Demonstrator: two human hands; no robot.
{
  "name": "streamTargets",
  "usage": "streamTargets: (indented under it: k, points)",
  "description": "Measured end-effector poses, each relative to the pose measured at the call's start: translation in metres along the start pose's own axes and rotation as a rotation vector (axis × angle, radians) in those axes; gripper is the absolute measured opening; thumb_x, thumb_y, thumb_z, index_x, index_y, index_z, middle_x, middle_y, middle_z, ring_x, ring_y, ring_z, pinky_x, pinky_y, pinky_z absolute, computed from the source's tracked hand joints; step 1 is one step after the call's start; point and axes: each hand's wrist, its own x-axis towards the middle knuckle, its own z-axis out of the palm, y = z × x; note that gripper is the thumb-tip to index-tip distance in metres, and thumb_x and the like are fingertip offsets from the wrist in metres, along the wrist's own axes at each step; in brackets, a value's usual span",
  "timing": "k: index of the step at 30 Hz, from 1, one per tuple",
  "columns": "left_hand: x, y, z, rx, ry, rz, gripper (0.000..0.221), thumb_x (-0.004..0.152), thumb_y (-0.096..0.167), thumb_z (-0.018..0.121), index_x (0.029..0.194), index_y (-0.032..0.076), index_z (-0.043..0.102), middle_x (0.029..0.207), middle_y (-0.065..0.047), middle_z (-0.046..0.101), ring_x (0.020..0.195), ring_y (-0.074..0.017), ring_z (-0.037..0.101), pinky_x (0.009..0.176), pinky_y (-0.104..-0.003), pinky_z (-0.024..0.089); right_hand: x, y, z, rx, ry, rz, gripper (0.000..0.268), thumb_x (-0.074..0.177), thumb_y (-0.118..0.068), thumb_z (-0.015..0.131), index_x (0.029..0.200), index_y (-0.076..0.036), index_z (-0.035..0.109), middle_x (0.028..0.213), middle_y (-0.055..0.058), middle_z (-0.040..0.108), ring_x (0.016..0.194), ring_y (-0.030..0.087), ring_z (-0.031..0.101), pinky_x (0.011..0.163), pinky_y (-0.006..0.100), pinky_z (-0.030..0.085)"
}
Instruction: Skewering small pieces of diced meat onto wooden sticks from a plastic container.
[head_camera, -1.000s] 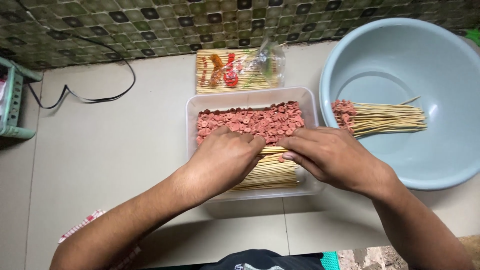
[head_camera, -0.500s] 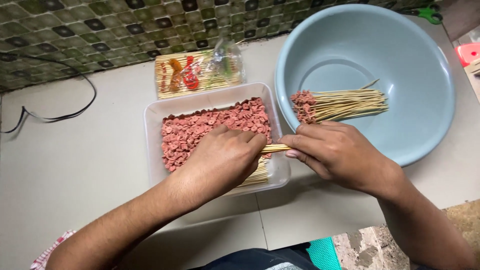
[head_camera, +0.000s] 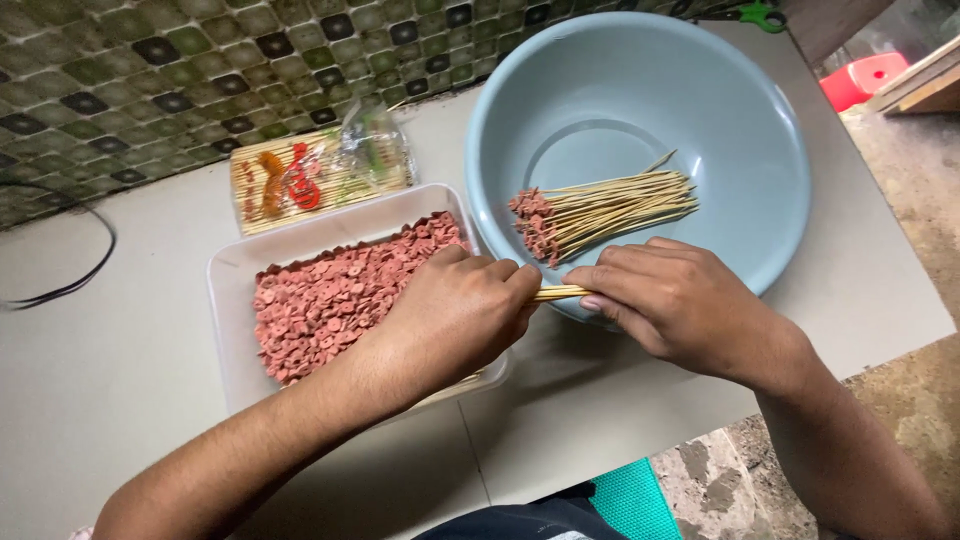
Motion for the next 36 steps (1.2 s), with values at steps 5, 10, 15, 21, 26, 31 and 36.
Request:
streamTargets:
  k: [5, 10, 15, 21, 26, 31, 36]
  points:
    - [0.025, 0.004, -0.001, -0.076, -0.049, 0.019, 0.011, 0.088, 0.019, 0.068, 0.085, 0.014, 0.060, 0.072, -0.004, 0.069, 0.065, -0.0234, 0.072, 0.061, -0.037, 0.054, -0.010, 0.016, -0.008, -0.058, 0.013, -0.003, 0.024, 0.096, -0.019, 0.063, 0.116, -0.012, 0.074, 0.086, 0.002, 0.070, 0.075, 0.020, 0.068, 0.073, 0.036, 0.053]
    - [0.048, 0.004, 0.000, -0.143, -0.031, 0.047, 0.015, 0.095, 0.018, 0.066, 0.086, 0.009, 0.058, 0.076, -0.006, 0.070, 0.062, -0.0245, 0.070, 0.061, -0.039, 0.054, -0.013, 0.034, -0.014, -0.125, 0.048, -0.001, 0.024, 0.092, -0.019, 0.068, 0.112, -0.007, 0.075, 0.100, 0.005, 0.075, 0.079, 0.019, 0.068, 0.077, 0.036, 0.052]
    - [0.064, -0.001, 0.011, -0.134, -0.121, 0.021, 0.018, 0.093, 0.021, 0.071, 0.099, 0.008, 0.060, 0.086, -0.008, 0.069, 0.072, -0.0248, 0.072, 0.068, -0.039, 0.054, -0.009, 0.056, -0.020, -0.114, 0.037, 0.027, 0.023, 0.091, -0.016, 0.069, 0.112, -0.008, 0.075, 0.094, 0.003, 0.074, 0.078, 0.018, 0.067, 0.077, 0.036, 0.051]
    - [0.086, -0.010, 0.027, -0.107, -0.144, 0.022, 0.022, 0.091, 0.015, 0.069, 0.108, 0.006, 0.059, 0.089, -0.010, 0.069, 0.078, -0.0263, 0.071, 0.071, -0.040, 0.055, -0.005, 0.087, -0.022, -0.157, 0.017, 0.031, 0.027, 0.090, -0.014, 0.070, 0.115, -0.007, 0.074, 0.099, 0.005, 0.074, 0.080, 0.018, 0.069, 0.076, 0.036, 0.051]
    - [0.099, -0.012, 0.047, -0.104, -0.162, 0.023, 0.024, 0.088, 0.014, 0.068, 0.108, 0.005, 0.059, 0.090, -0.011, 0.068, 0.080, -0.0262, 0.069, 0.072, -0.041, 0.054, -0.004, 0.109, -0.020, -0.159, -0.027, 0.074, 0.027, 0.087, -0.011, 0.071, 0.113, -0.009, 0.074, 0.105, 0.005, 0.075, 0.085, 0.019, 0.069, 0.081, 0.037, 0.052]
    - [0.104, -0.009, 0.068, -0.075, -0.157, 0.040, 0.029, 0.084, 0.015, 0.068, 0.110, 0.005, 0.060, 0.090, -0.012, 0.067, 0.082, -0.0289, 0.066, 0.074, -0.043, 0.051, -0.007, 0.119, -0.015, -0.192, -0.075, 0.106, 0.028, 0.086, -0.012, 0.069, 0.113, -0.010, 0.074, 0.111, 0.004, 0.075, 0.086, 0.020, 0.069, 0.084, 0.037, 0.053]
    - [0.108, -0.005, 0.080, -0.051, -0.225, 0.024, 0.025, 0.088, 0.016, 0.062, 0.109, 0.004, 0.060, 0.089, -0.015, 0.070, 0.082, -0.0321, 0.068, 0.076, -0.048, 0.052, -0.012, 0.129, -0.006, -0.189, -0.140, 0.156, 0.029, 0.086, -0.012, 0.066, 0.114, -0.011, 0.074, 0.111, 0.004, 0.075, 0.086, 0.023, 0.069, 0.085, 0.039, 0.053]
